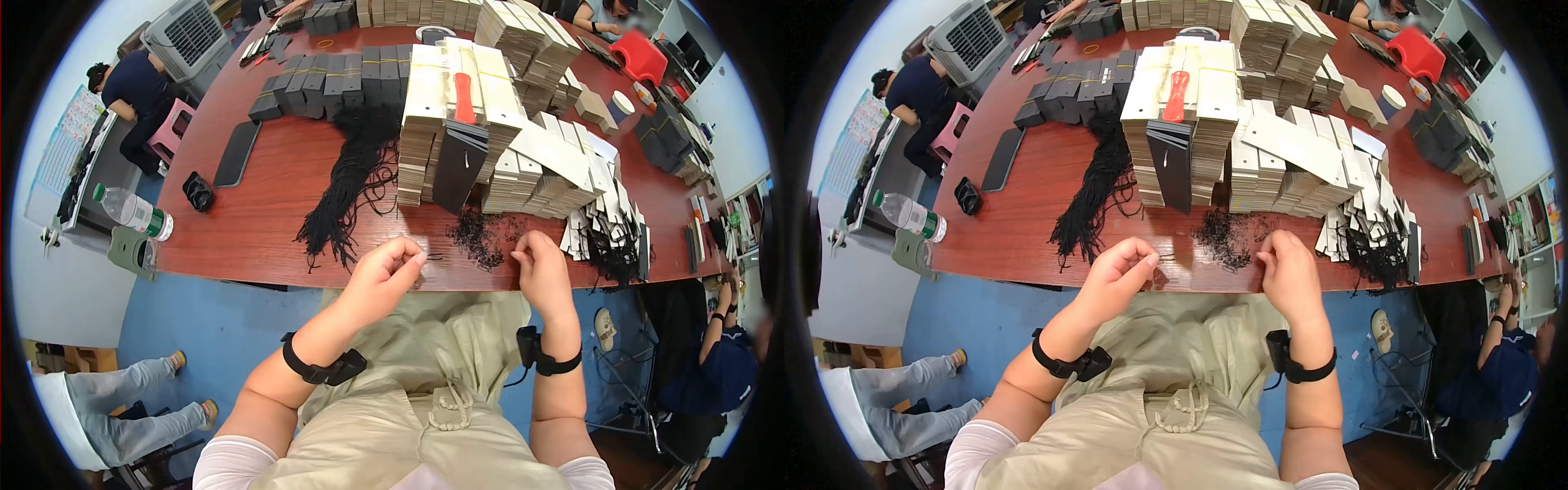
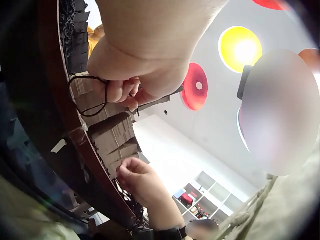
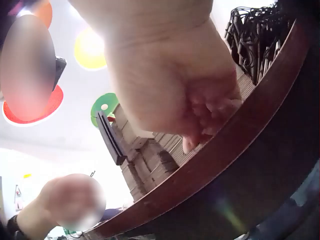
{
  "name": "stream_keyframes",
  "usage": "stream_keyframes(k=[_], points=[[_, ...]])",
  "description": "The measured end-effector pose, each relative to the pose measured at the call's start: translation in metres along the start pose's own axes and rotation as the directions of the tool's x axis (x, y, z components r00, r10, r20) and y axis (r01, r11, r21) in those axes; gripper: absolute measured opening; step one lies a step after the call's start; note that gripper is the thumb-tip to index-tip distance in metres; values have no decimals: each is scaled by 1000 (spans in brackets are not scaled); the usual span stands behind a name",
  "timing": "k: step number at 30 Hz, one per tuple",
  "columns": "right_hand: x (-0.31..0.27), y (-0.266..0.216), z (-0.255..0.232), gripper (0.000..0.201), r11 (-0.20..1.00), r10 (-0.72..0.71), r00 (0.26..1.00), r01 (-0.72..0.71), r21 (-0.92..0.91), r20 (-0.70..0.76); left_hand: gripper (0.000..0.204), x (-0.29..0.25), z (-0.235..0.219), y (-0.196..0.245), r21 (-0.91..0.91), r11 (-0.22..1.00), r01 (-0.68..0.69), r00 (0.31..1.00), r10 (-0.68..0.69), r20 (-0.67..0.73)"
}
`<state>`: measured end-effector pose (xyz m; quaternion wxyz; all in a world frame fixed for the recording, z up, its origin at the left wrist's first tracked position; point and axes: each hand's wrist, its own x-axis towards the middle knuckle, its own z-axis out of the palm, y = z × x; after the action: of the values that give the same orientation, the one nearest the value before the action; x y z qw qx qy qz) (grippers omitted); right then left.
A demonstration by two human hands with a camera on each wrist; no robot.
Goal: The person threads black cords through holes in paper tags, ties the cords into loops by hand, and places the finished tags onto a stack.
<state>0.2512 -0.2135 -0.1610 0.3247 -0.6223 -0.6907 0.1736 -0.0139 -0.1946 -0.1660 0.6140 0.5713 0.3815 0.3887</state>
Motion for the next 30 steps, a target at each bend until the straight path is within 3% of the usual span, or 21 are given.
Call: stream_keyframes(k=[1, 2, 3, 5, 8, 26, 30], points=[[-2, -10, 6, 10, 961, 78, 996, -85, 265, 35, 7, 0, 0, 0, -5, 1000, 0, 1000, 0, 1], [-3, -22, 11, 11, 845, 144, 986, -169, 507, 88, 7, 1, 1, -1, -9, 1000, -1, 1000, 1, 4], [-4, -37, 14, 13, 588, 154, 959, -283, 758, 238, 7, 1, 3, 2, -41, 999, -2, 1000, 3, 8], [-1, -59, 27, 14, 421, 87, 955, -294, 858, 284, 7, 1, 8, 11, -106, 994, -8, 1000, 10, 20], [8, -66, 39, 14, 356, 77, 960, -278, 892, 268, 8, 1, 8, 11, -128, 992, 3, 999, 3, 49], [10, -65, 52, 14, 219, 54, 926, -375, 901, 372, 9, 2, 4, 17, -239, 970, 55, 995, -32, 99], [9, -73, 50, 16, 408, 109, 957, -291, 865, 270, 9, 3, 3, 13, -280, 957, 75, 993, -47, 106]])
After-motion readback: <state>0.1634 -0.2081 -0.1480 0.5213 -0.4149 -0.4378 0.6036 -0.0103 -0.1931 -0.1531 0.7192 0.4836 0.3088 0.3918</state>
